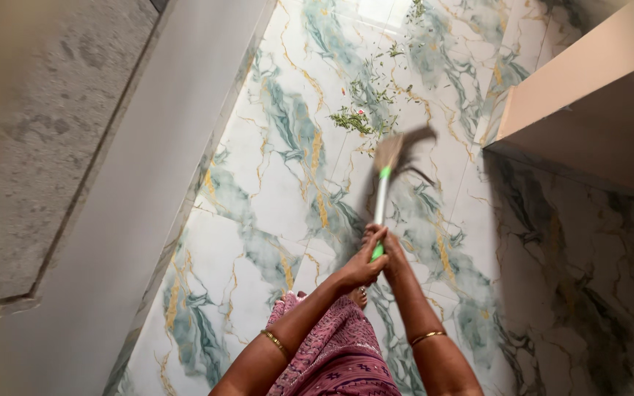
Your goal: The person sweeps debris across a marble-patterned floor using a broom, pushing the materials toward a blue dustpan.
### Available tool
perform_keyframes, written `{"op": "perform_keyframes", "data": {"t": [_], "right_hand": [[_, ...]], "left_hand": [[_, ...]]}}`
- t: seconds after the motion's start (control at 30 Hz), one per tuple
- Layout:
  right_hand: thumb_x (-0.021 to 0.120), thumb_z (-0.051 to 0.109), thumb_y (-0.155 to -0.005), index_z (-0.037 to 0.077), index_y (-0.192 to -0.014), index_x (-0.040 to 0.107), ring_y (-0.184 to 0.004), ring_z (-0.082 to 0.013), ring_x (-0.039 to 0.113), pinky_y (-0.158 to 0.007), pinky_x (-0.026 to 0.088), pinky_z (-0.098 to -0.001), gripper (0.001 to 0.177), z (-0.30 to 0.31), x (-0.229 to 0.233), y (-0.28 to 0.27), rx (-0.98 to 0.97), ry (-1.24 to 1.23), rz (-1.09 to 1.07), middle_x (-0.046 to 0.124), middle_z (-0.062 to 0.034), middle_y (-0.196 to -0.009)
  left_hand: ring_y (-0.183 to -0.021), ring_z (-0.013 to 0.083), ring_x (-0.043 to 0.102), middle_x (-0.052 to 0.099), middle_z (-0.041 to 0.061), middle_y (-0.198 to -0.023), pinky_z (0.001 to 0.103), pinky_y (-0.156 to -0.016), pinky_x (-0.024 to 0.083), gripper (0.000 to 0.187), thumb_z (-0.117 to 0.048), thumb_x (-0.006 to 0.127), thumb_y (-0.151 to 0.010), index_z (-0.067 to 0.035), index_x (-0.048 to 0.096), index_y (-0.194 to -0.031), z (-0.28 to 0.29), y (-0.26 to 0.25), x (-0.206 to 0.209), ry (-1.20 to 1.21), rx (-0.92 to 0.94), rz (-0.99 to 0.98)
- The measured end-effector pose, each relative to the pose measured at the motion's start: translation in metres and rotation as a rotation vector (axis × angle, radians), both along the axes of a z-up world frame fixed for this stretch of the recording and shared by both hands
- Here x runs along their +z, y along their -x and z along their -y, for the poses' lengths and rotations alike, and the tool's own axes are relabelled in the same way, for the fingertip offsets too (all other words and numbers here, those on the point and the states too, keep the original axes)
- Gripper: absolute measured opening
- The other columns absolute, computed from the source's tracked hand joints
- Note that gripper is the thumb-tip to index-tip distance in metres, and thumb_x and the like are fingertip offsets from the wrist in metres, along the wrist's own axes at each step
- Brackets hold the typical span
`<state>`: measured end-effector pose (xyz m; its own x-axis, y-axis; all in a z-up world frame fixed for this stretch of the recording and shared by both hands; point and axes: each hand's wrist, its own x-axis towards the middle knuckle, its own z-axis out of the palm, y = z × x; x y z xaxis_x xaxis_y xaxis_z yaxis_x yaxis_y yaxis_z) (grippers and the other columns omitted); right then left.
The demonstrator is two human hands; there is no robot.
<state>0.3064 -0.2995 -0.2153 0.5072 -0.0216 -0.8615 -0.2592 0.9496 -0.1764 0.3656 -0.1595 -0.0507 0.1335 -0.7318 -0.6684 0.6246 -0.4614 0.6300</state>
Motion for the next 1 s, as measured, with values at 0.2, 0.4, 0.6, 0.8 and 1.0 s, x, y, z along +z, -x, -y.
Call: {"op": "perform_keyframes", "data": {"t": [0.2, 0.4, 0.6, 0.8, 1.0], "right_hand": [[0.067, 0.02, -0.095, 0.001, -0.111, 0.054, -0.06, -0.0145, 0.057, -0.05, 0.05, -0.0309, 0.029, 0.061, 0.066, 0.032, 0.353, 0.649, -0.082, 0.061, -0.0081, -0.085], [0.067, 0.016, -0.078, 0.001, -0.145, 0.036, -0.059, -0.0221, 0.062, -0.049, 0.052, -0.036, 0.076, 0.066, 0.163, 0.083, 0.718, 0.737, -0.199, 0.063, -0.0162, -0.08], [0.07, 0.018, -0.073, 0.009, -0.156, 0.041, -0.062, -0.0252, 0.065, -0.054, 0.056, -0.0392, 0.088, 0.066, 0.184, 0.13, 0.98, 0.681, -0.242, 0.068, -0.0176, -0.084], [0.079, 0.016, -0.079, 0.001, -0.148, 0.05, -0.081, -0.0186, 0.072, -0.07, 0.06, -0.0311, 0.077, 0.07, 0.074, 0.154, 1.007, 0.585, -0.135, 0.075, -0.0172, -0.101], [0.078, 0.014, -0.078, 0.0, -0.146, 0.054, -0.081, -0.0262, 0.074, -0.071, 0.062, -0.0364, 0.073, 0.085, 0.016, 0.088, 1.067, 0.906, -0.275, 0.075, -0.0216, -0.1]], "left_hand": [[-0.076, 0.0218, 0.06, 0.027, 0.008, -0.153, 0.035, -0.061, 0.057, 0.119, -0.013, 0.07, -0.093, -0.036, -0.026, -0.161, 0.044, 0.029, 0.005, 0.026, 0.033, 0.088], [-0.098, 0.0326, 0.071, 0.056, 0.029, -0.138, 0.046, -0.077, 0.064, 0.139, -0.013, 0.075, -0.085, -0.017, -0.052, -0.142, 0.074, 0.108, -0.005, -0.021, -0.023, -0.379], [-0.088, 0.0309, 0.075, 0.067, 0.023, -0.112, 0.04, -0.072, 0.068, 0.101, -0.018, 0.072, -0.093, 0.003, -0.005, -0.153, 0.088, 0.213, -0.057, -0.023, -0.015, -0.559], [-0.08, 0.0271, 0.072, 0.067, 0.022, -0.109, 0.036, -0.063, 0.064, 0.092, -0.02, 0.069, -0.098, -0.002, -0.002, -0.153, 0.088, 0.207, -0.068, -0.256, 0.138, -0.61], [-0.083, 0.0264, 0.071, 0.065, 0.013, -0.113, 0.042, -0.067, 0.062, 0.092, -0.014, 0.065, -0.093, -0.031, 0.0, -0.157, 0.093, 0.133, -0.063, -0.261, 0.319, -0.415]]}}
